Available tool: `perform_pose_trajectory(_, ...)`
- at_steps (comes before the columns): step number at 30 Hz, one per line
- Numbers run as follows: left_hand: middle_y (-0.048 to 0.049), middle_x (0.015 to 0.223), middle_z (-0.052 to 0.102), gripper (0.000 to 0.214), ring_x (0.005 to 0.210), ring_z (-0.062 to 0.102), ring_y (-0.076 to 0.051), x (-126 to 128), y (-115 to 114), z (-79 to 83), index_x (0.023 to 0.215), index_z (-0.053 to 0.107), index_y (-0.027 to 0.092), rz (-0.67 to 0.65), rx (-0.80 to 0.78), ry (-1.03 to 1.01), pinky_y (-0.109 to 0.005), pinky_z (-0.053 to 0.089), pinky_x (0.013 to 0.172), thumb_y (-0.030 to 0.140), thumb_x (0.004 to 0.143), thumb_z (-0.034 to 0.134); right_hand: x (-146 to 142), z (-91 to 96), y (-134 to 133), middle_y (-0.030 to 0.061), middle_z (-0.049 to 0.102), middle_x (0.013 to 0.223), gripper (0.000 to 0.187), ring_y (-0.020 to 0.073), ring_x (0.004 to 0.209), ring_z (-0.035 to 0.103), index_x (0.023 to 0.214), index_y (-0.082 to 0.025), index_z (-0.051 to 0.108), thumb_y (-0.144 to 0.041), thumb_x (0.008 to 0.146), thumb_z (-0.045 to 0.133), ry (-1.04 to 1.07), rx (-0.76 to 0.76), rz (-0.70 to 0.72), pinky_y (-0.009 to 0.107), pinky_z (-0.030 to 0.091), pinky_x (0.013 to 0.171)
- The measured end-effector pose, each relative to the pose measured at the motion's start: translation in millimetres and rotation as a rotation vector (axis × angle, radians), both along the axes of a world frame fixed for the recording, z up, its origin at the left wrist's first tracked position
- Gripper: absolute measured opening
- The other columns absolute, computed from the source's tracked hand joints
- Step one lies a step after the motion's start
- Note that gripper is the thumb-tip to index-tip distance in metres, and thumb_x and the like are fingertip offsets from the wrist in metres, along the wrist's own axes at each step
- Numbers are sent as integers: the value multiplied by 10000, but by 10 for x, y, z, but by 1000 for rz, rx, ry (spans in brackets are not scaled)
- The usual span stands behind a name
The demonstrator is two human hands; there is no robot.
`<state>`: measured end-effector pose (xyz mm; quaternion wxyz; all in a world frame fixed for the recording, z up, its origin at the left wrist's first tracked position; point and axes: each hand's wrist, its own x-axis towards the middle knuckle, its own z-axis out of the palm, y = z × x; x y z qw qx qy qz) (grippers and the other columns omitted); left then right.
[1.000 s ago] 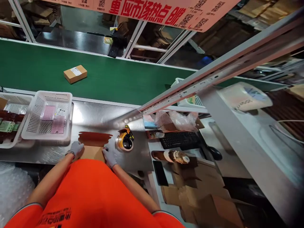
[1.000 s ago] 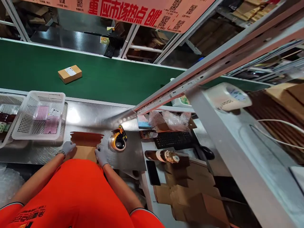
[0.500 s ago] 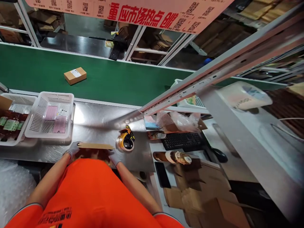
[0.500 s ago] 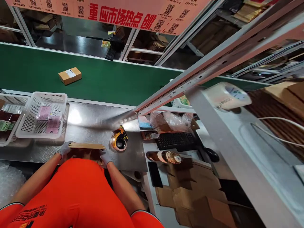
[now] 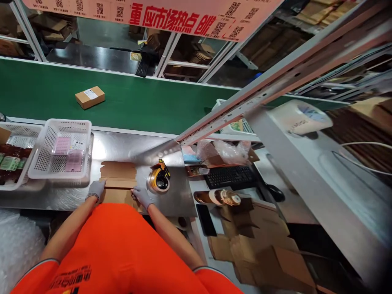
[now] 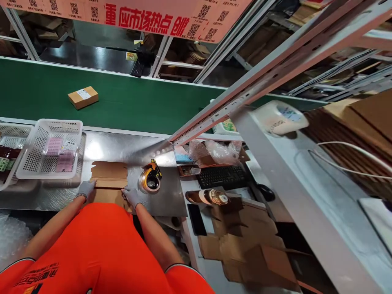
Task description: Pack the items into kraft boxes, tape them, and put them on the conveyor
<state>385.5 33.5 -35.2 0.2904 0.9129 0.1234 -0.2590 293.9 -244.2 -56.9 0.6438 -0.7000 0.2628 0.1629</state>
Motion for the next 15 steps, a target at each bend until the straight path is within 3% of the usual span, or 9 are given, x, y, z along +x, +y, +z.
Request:
perform_pose_trajectory(2, -323, 1431, 737, 503, 1358, 717, -430, -46, -3, 37, 1311, 750, 82, -21, 65, -102, -461, 566, 1064, 494, 1060, 608, 6, 56, -4, -42, 540, 541, 374, 120, 532, 475, 605, -250, 536, -499, 757, 772, 3, -8, 4, 249, 392, 530)
perform_pose_trajectory(3, -338, 1582, 644, 543, 1493, 626, -440, -78, 0, 53, 1427, 696, 69, -92, 94, -185, -489, 521, 1173, 439, 1032, 656, 8, 80, -7, -38, 548, 541, 362, 122, 535, 481, 601, -248, 542, -478, 759, 772, 4, -14, 6, 250, 392, 532)
perform_pose_trajectory(4, -332, 1693, 553, 610, 1599, 525, -440, -109, 4, 63, 1513, 645, 71, -232, 107, -267, -511, 453, 1270, 377, 989, 710, 10, 102, -11, -34, 553, 540, 349, 124, 538, 486, 594, -245, 547, -456, 760, 770, 5, -20, 9, 253, 392, 535)
perform_pose_trajectory(6, -274, 1796, 472, 755, 1702, 396, -416, -160, 14, 65, 1602, 594, 113, -662, 81, -343, -534, 314, 1390, 267, 890, 788, 13, 136, -21, -28, 553, 532, 319, 127, 539, 487, 576, -239, 560, -410, 755, 762, 8, -32, 15, 261, 393, 539)
perform_pose_trajectory(8, -228, 1836, 447, 867, 1737, 352, -393, -183, 22, 48, 1665, 551, 158, -1045, 31, -281, -558, 227, 1433, 228, 839, 805, 15, 156, -27, -29, 539, 519, 307, 127, 536, 475, 556, -236, 563, -371, 753, 755, 9, -40, 17, 267, 386, 541)
perform_pose_trajectory(9, -224, 1853, 422, 899, 1748, 336, -388, -184, 25, 37, 1696, 520, 164, -1152, 26, -241, -567, 202, 1441, 234, 842, 795, 15, 160, -26, -31, 531, 515, 310, 126, 536, 467, 549, -236, 559, -357, 756, 754, 8, -42, 15, 268, 378, 540)
perform_pose_trajectory(11, -255, 1874, 362, 924, 1770, 292, -396, -174, 27, 22, 1743, 458, 125, -1230, 56, -213, -584, 179, 1444, 244, 873, 746, 16, 160, -12, -36, 518, 513, 323, 126, 538, 455, 541, -238, 546, -339, 765, 756, 2, -46, 5, 268, 361, 537)
perform_pose_trajectory(15, -298, 1864, 349, 975, 1763, 291, -439, -173, 4, 37, 1762, 425, 66, -1243, 87, -250, -612, 196, 1432, 237, 846, 710, 24, 135, 42, -47, 507, 512, 333, 131, 530, 453, 578, -253, 524, -358, 789, 759, 0, -43, -32, 269, 374, 532)
